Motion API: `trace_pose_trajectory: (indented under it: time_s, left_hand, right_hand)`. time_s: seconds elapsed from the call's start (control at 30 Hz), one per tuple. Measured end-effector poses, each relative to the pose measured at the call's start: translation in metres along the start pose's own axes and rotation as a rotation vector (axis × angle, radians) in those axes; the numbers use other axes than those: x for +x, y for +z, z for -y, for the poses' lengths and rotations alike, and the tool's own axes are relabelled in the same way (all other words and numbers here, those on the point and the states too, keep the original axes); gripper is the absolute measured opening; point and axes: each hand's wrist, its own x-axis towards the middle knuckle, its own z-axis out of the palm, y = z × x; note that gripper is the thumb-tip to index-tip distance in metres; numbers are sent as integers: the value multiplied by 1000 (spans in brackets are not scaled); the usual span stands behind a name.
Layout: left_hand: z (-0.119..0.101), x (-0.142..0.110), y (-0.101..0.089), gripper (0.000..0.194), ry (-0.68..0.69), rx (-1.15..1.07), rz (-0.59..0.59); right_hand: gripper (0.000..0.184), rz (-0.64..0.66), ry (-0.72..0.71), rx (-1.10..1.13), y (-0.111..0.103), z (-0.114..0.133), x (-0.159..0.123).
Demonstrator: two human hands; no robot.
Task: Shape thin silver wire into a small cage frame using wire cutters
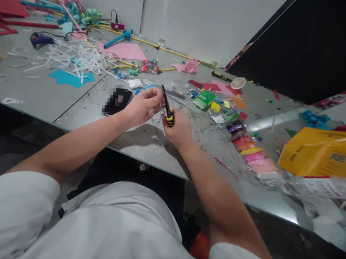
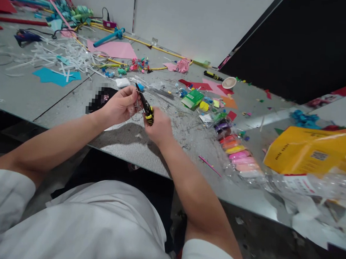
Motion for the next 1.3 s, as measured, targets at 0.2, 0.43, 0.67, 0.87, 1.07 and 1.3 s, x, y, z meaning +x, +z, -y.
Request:
trace_pose_trajectory:
  time_s: [0.2,0.43,0.67,0.87,1.07,1.3]
  left_hand:
    - [6,9,-6,49,130,102,-38]
    - [1,5,-2,52,191,241,-62]
    - [-9,-2,7,46,106,234,-61]
    - [-5,2,-3,31,74,304,-80]
    - [-7,1,-6,30,13,403,-30]
    - [-10,-4,-8,50,-111,612,166]
  right_hand:
    - [23,-1,9,-12,-1,-1,1]
    - [28,-25,35,-18,-2,1,0]
    - [39,-20,150,-48,1,-18,6]
    - [69,-36,270,-82,-1,-64,14]
    - [41,7,275,5,-16,-56,21]
    - [63,57,43,517,-28,-18,17]
